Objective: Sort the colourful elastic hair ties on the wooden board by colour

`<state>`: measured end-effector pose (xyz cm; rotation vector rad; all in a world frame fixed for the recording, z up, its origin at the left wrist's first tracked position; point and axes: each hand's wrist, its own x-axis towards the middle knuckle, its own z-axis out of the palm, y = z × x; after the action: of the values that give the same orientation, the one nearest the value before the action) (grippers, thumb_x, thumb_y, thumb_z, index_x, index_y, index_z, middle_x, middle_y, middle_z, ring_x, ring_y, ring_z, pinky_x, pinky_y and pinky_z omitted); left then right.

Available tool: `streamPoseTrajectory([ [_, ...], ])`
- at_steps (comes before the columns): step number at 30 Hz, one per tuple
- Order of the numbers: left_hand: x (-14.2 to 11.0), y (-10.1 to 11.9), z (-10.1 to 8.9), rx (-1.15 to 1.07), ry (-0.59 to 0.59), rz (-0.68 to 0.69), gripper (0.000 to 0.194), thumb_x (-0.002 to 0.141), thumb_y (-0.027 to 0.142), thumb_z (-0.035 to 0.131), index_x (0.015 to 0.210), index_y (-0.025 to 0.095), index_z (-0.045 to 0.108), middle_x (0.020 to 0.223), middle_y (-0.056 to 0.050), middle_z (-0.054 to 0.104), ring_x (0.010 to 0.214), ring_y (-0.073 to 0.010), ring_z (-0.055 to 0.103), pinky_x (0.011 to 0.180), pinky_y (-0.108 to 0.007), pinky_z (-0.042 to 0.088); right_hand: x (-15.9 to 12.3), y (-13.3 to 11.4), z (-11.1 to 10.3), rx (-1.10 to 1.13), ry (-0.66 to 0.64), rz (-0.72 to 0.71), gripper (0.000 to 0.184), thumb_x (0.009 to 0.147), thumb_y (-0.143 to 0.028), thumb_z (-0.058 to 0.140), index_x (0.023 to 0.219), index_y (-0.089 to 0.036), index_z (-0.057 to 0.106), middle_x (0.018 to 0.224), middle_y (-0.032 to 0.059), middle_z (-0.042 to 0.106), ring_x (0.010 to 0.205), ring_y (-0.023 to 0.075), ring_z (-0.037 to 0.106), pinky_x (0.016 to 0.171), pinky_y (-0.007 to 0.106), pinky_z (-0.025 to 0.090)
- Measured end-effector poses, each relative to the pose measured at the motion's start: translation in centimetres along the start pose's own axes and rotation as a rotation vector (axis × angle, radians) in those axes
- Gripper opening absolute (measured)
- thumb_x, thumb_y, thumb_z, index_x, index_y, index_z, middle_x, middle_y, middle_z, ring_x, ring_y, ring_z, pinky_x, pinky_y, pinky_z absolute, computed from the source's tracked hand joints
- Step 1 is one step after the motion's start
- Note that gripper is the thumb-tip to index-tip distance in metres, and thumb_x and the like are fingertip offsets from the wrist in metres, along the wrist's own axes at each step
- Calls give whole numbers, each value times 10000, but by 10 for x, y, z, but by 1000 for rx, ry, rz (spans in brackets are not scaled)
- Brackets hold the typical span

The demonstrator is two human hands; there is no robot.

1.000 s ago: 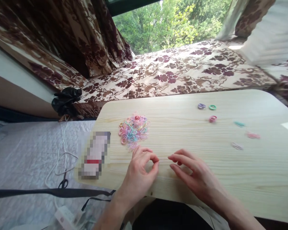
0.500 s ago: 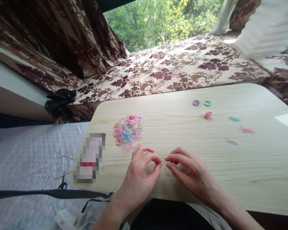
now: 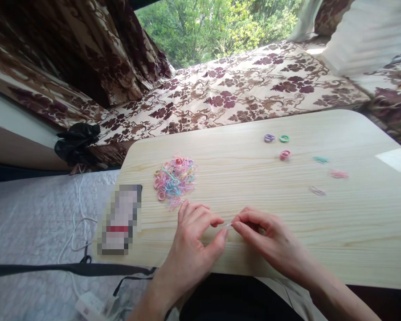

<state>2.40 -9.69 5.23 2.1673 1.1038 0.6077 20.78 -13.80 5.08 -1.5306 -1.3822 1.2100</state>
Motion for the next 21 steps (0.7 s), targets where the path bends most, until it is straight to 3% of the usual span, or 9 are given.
streamPoseTrajectory([
  [7,3,4,2,-6,-80,-35,175,915,231,491,753,223,557,786,10,607,939,-179,551,1124,-478,225,-3,1,0,-5,0,-14,287,889,-342,522,677,-200,653,672,5,606,648,123,546,577,249,412],
  [14,4,8,-1,-109,-115,-106,198,933,257,474,757,218,558,805,4,604,910,-170,554,1014,-382,363,-13,17,-5,-174,138,-193,141,864,-282,598,957,-228,690,851,14,657,715,113,610,605,225,488],
  [21,9,17,3,-192,-132,-153,212,935,266,484,754,212,579,842,-10,610,915,-166,546,887,-320,424,-22,17,-4,-274,247,-423,99,859,-209,628,954,-205,657,858,20,644,749,108,623,657,215,510],
])
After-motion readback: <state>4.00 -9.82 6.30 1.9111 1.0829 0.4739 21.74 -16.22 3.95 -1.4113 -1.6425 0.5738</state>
